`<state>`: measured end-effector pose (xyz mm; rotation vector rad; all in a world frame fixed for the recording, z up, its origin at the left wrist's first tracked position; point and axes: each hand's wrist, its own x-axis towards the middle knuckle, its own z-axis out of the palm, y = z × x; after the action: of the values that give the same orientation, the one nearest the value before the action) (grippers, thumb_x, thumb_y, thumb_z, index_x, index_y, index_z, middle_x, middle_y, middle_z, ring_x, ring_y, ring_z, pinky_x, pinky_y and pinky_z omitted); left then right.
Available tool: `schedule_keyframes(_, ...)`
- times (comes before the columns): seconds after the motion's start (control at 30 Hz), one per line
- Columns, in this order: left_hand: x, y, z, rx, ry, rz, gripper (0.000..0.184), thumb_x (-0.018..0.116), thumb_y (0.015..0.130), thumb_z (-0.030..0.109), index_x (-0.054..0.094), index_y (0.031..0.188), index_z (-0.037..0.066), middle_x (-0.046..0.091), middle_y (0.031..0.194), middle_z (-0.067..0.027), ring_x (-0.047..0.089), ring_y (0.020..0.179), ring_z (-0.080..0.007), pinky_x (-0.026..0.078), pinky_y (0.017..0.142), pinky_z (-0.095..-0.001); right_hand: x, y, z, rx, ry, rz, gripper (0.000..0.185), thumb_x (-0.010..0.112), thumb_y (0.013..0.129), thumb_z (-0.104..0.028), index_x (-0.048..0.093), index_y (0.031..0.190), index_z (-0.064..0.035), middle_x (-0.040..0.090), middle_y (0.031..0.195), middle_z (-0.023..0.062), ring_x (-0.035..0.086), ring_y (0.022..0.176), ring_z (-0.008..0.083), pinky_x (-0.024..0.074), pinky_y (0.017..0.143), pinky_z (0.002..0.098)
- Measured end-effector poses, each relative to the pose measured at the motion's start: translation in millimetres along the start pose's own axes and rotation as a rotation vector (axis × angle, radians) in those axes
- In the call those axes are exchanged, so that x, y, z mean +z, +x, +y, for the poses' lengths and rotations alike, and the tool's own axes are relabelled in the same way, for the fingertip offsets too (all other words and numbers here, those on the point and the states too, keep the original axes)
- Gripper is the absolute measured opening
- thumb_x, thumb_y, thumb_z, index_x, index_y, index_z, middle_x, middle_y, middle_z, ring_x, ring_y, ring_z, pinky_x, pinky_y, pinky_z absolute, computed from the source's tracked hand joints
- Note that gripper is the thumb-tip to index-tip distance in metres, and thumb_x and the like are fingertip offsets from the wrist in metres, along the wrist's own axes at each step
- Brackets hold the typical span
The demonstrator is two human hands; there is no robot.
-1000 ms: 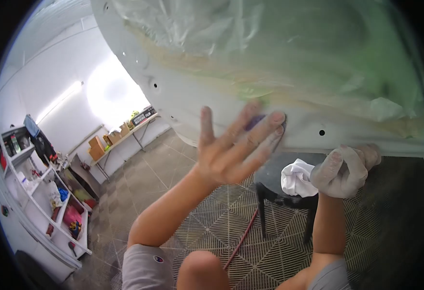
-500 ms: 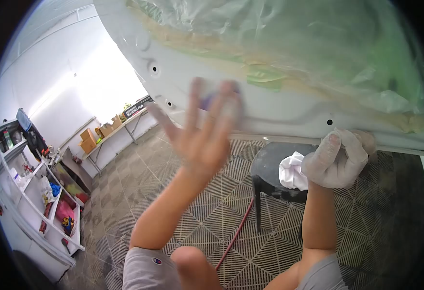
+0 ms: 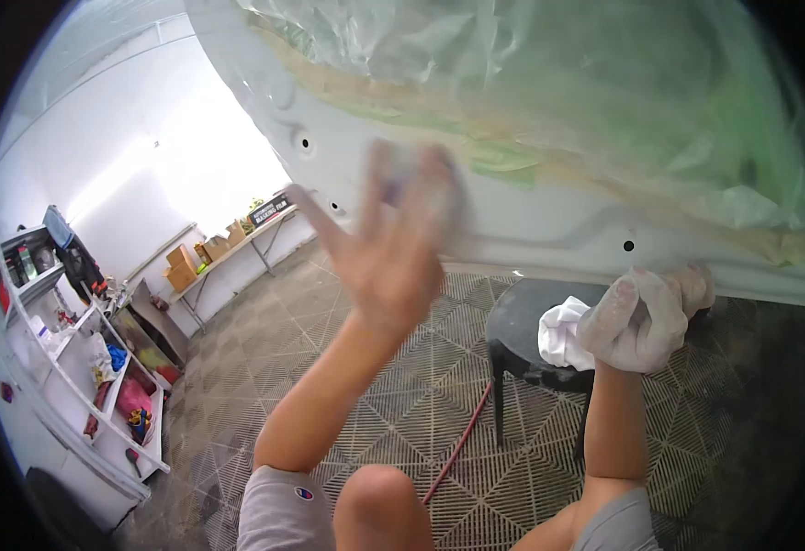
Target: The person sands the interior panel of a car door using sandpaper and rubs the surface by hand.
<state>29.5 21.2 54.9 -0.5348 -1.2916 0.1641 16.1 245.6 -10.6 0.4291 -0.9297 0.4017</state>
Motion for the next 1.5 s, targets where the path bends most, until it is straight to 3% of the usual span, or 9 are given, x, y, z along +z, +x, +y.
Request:
schedule_keyframes(0.13, 8, 3, -45, 0.078, 0.023, 0.031, 0.027, 0.054, 0.095, -0.003, 0.069, 0.114, 0.009, 0.069, 0.130, -0.0099, 0.054, 0.134, -0.0395, 0.004, 0.121, -0.0622, -1, -3, 3, -0.020, 0.019, 0.020, 0.014, 0.058, 0.094, -0.015, 0.056, 0.107, -0.0112, 0.051, 0.068, -0.0060, 0.046, 0.078, 0.0154, 0.0370, 0.096, 0.0423)
schedule_keyframes(0.27, 11, 27, -75, -0.280, -0.050, 0.077, 0.028, 0.048, 0.101, -0.001, 0.068, 0.120, 0.005, 0.065, 0.135, -0.0146, 0.051, 0.137, -0.0393, 0.015, 0.118, -0.0644, -1, 1, 0, -0.018, 0.016, 0.020, 0.015, 0.058, 0.093, -0.015, 0.056, 0.108, -0.0118, 0.053, 0.070, -0.0053, 0.047, 0.077, 0.0158, 0.0375, 0.093, 0.0414)
schedule_keyframes(0.5, -5, -33, -22, -0.025, -0.047, -0.069, 0.027, 0.053, 0.097, -0.005, 0.070, 0.116, 0.004, 0.063, 0.137, -0.0176, 0.047, 0.140, -0.0386, 0.010, 0.122, -0.0587, -2, 0, 4, -0.032, -0.002, 0.041, 0.014, 0.058, 0.092, -0.015, 0.055, 0.106, -0.0127, 0.052, 0.068, -0.0056, 0.048, 0.076, 0.0165, 0.0382, 0.089, 0.0408)
schedule_keyframes(0.67, 3, -13, -37, -0.416, -0.216, 0.054, 0.031, 0.055, 0.095, -0.004, 0.069, 0.120, 0.008, 0.064, 0.138, -0.0148, 0.042, 0.144, -0.0396, 0.006, 0.119, -0.0651, -1, 1, 3, -0.032, 0.035, 0.035, 0.016, 0.058, 0.091, -0.013, 0.056, 0.107, -0.0111, 0.052, 0.069, -0.0045, 0.047, 0.076, 0.0171, 0.0386, 0.088, 0.0411)
schedule_keyframes(0.7, -1, -26, -22, -0.396, -0.139, -0.004, 0.027, 0.050, 0.101, -0.001, 0.067, 0.123, 0.001, 0.062, 0.139, -0.0172, 0.042, 0.144, -0.0379, 0.015, 0.122, -0.0537, -2, -1, 2, -0.027, 0.036, 0.035, 0.016, 0.058, 0.091, -0.013, 0.056, 0.107, -0.0111, 0.052, 0.069, -0.0045, 0.047, 0.076, 0.0171, 0.0386, 0.088, 0.0411)
schedule_keyframes(0.83, -9, -51, 4, -0.167, -0.125, -0.083, 0.031, 0.050, 0.100, -0.003, 0.067, 0.125, 0.004, 0.064, 0.136, -0.0184, 0.045, 0.142, -0.0399, 0.008, 0.121, -0.0614, -3, -7, 3, -0.036, 0.049, 0.042, 0.014, 0.058, 0.090, -0.009, 0.057, 0.105, -0.0077, 0.054, 0.072, -0.0009, 0.048, 0.078, 0.0190, 0.0405, 0.090, 0.0440)
schedule_keyframes(1.0, 10, 0, -69, -0.505, -0.321, 0.133, 0.028, 0.055, 0.097, 0.000, 0.069, 0.119, 0.009, 0.066, 0.135, -0.0131, 0.045, 0.141, -0.0429, 0.003, 0.119, -0.0666, -5, -5, 1, -0.027, 0.083, 0.024, 0.013, 0.057, 0.090, -0.006, 0.058, 0.103, -0.0045, 0.055, 0.076, 0.0027, 0.049, 0.080, 0.0208, 0.0417, 0.094, 0.0471)
schedule_keyframes(1.2, 0, -50, 19, -0.424, -0.097, -0.019, 0.025, 0.050, 0.103, 0.005, 0.066, 0.122, 0.005, 0.064, 0.138, -0.0133, 0.040, 0.144, -0.0439, 0.005, 0.118, -0.0671, -1, -3, -2, -0.004, 0.012, 0.056, 0.019, 0.059, 0.090, -0.012, 0.056, 0.108, -0.0111, 0.055, 0.068, -0.0046, 0.049, 0.077, 0.0174, 0.0370, 0.094, 0.0434)
schedule_keyframes(1.5, 9, -39, -16, -0.462, -0.020, 0.057, 0.030, 0.054, 0.098, 0.003, 0.066, 0.125, 0.009, 0.064, 0.138, -0.0128, 0.039, 0.145, -0.0418, 0.000, 0.118, -0.0678, -4, -3, -3, 0.009, 0.051, 0.000, 0.012, 0.058, 0.092, -0.008, 0.057, 0.103, -0.0044, 0.055, 0.078, 0.0023, 0.049, 0.080, 0.0208, 0.0414, 0.094, 0.0476)
